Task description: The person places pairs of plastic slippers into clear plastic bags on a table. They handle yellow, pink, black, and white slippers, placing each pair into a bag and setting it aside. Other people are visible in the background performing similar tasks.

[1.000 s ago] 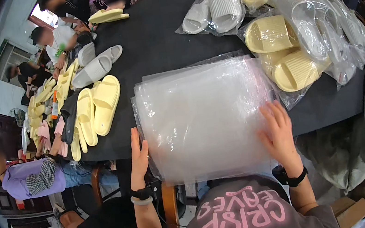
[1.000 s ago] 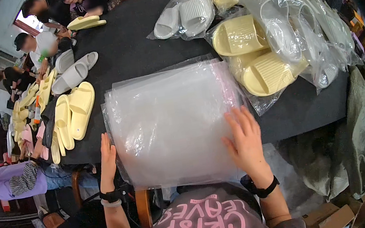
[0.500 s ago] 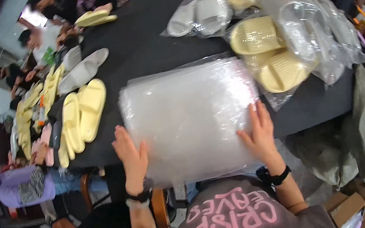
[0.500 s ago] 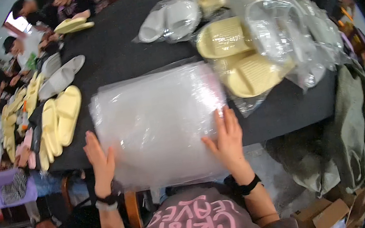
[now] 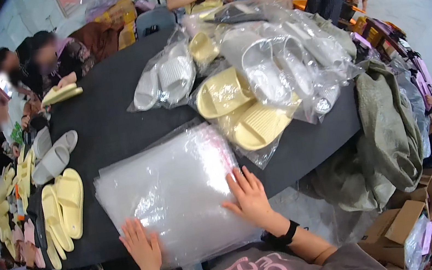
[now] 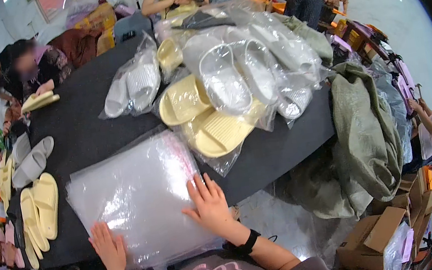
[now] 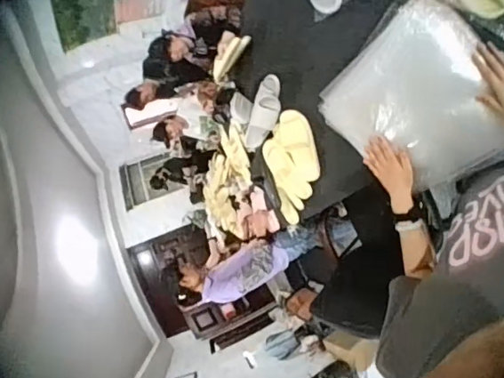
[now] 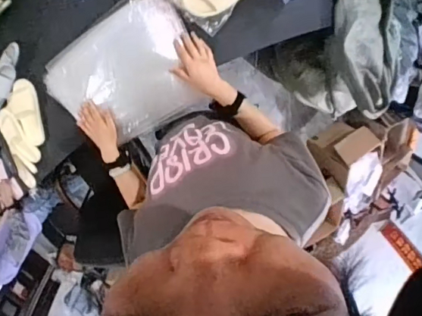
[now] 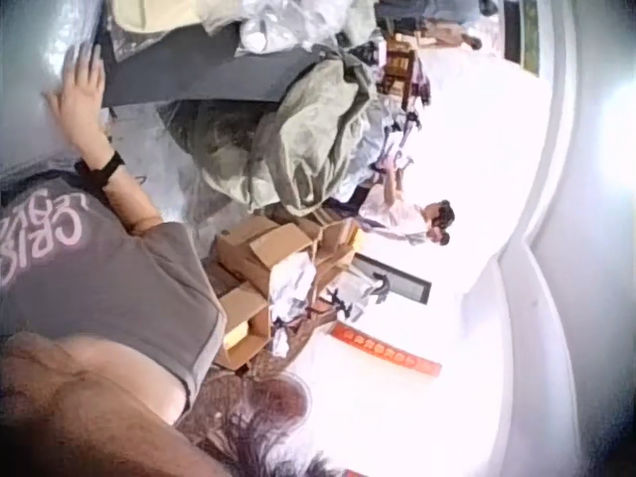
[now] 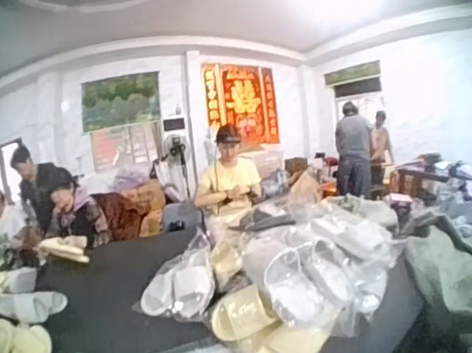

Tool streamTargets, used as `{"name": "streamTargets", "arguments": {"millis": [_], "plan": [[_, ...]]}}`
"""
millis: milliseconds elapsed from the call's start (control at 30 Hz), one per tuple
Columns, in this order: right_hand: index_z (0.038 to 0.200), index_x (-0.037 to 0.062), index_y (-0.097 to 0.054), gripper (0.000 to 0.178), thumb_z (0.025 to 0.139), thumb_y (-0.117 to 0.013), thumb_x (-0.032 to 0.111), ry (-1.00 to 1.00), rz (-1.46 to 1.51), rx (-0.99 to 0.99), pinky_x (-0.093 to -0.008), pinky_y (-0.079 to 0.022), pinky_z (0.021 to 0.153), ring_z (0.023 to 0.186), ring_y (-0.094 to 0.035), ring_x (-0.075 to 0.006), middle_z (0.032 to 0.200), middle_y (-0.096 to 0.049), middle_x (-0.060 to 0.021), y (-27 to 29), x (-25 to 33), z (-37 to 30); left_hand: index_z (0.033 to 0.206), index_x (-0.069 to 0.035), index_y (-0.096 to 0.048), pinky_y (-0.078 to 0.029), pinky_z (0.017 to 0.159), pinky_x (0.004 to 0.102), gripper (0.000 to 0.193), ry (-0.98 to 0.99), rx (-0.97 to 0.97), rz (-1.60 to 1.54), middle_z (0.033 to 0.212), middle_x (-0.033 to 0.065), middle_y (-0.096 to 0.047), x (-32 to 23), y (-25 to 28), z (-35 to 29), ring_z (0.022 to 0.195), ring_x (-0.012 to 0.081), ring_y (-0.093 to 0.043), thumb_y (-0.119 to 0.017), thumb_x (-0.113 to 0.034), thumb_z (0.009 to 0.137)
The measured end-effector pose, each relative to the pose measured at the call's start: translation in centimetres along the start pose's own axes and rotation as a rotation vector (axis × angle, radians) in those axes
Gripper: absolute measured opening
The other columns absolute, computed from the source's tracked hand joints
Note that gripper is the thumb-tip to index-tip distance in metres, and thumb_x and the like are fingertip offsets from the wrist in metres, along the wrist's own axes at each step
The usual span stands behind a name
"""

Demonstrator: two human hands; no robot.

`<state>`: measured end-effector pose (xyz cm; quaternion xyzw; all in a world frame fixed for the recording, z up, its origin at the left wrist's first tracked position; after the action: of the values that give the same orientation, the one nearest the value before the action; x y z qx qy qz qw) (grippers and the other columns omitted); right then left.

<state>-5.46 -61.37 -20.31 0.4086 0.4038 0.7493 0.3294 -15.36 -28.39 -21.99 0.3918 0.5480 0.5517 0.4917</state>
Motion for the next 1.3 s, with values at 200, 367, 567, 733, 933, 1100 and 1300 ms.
{"name": "streamTargets", "arguments": {"millis": [200,367,567,733,933,1100,1300], "plan": [[0.143,0.002,-0.045,0.072,0.09,-0.066,0.046,0.012,0.01,0.075,-0.0507,-0.037,0.109,0.137,-0.042,-0.0412,0.146,-0.045,-0.0237,0.8,-0.1,0.4,0.151,-0.007,-0.04,-0.005,0.12,0.0615,0.065,-0.096,-0.057,-0.131,0.159,0.0203,-0.031,-5.7,4.3,0.0,0.15,0.0425,-0.02,-0.057,-0.033,0.094],[0.145,0.01,-0.045,0.069,0.087,-0.07,0.039,0.184,0.034,0.122,-0.0488,-0.036,0.11,0.138,-0.041,-0.0402,0.147,-0.045,-0.0222,7.4,-0.2,3.5,0.15,-0.011,-0.044,-0.002,0.117,0.0675,0.066,-0.088,0.032,-0.245,0.159,0.0195,-0.032,-9.8,2.6,0.6,0.149,0.0442,-0.019,-0.059,-0.039,0.092],[0.147,0.011,-0.044,0.081,0.077,-0.079,0.031,0.144,-0.205,-0.28,-0.0487,-0.037,0.11,0.137,-0.041,-0.0385,0.15,-0.041,-0.0194,17.9,-2.6,12.2,0.149,-0.014,-0.046,0.0,0.114,0.0715,0.064,-0.092,0.025,-0.175,0.159,0.0194,-0.03,-9.1,0.1,0.6,0.149,0.0464,-0.018,-0.057,-0.043,0.094],[0.143,0.0096,-0.049,0.083,0.07,-0.082,0.029,-0.226,-0.362,-0.129,-0.0441,-0.048,0.097,0.123,-0.055,-0.0338,0.139,-0.054,-0.0139,14.9,-11.8,15.7,0.149,-0.013,-0.046,0.0,0.113,0.0716,0.065,-0.119,0.021,-0.178,0.159,0.0198,-0.03,-9.5,-0.1,0.7,0.148,0.047,-0.019,-0.057,-0.046,0.094],[0.126,0.0035,-0.063,0.058,0.071,-0.077,0.016,-0.258,0.189,-0.374,-0.0333,-0.053,0.074,0.087,-0.065,-0.0243,0.106,-0.065,-0.008,17.5,-12.7,15.3,0.148,-0.014,-0.046,-0.001,0.111,0.0742,0.065,-0.106,0.003,-0.225,0.158,0.0201,-0.032,-9.6,0.4,0.5,0.148,0.0468,-0.02,-0.057,-0.048,0.094],[0.119,-0.0011,-0.065,0.047,0.072,-0.071,0.0,0.087,0.608,-0.693,-0.028,-0.048,0.072,0.084,-0.057,-0.0139,0.096,-0.06,-0.0058,21.0,-8.8,14.0,0.15,-0.016,-0.044,-0.003,0.111,0.075,0.073,-0.124,0.001,-0.166,0.158,0.0212,-0.031,-9.2,0.4,0.6,0.147,0.0478,-0.02,-0.058,-0.057,0.091],[0.125,0.0029,-0.067,0.066,0.059,-0.072,0.007,0.631,0.324,-0.364,-0.0273,-0.047,0.061,0.071,-0.056,-0.0169,0.085,-0.057,-0.0054,21.4,6.7,8.9,0.148,-0.019,-0.047,-0.011,0.106,0.0791,0.079,-0.154,-0.063,-0.098,0.153,0.025,-0.038,-10.4,1.8,0.6,0.142,0.0477,-0.032,-0.06,-0.065,0.086]]}}
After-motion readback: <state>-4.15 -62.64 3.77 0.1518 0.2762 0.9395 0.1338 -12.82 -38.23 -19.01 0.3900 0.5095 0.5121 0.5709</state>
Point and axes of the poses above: each hand's wrist, its own z-axis towards the middle knuckle, its own y-axis out of the back of the hand, x = y × z, the point moved 7 cm from there along z, towards the middle knuckle
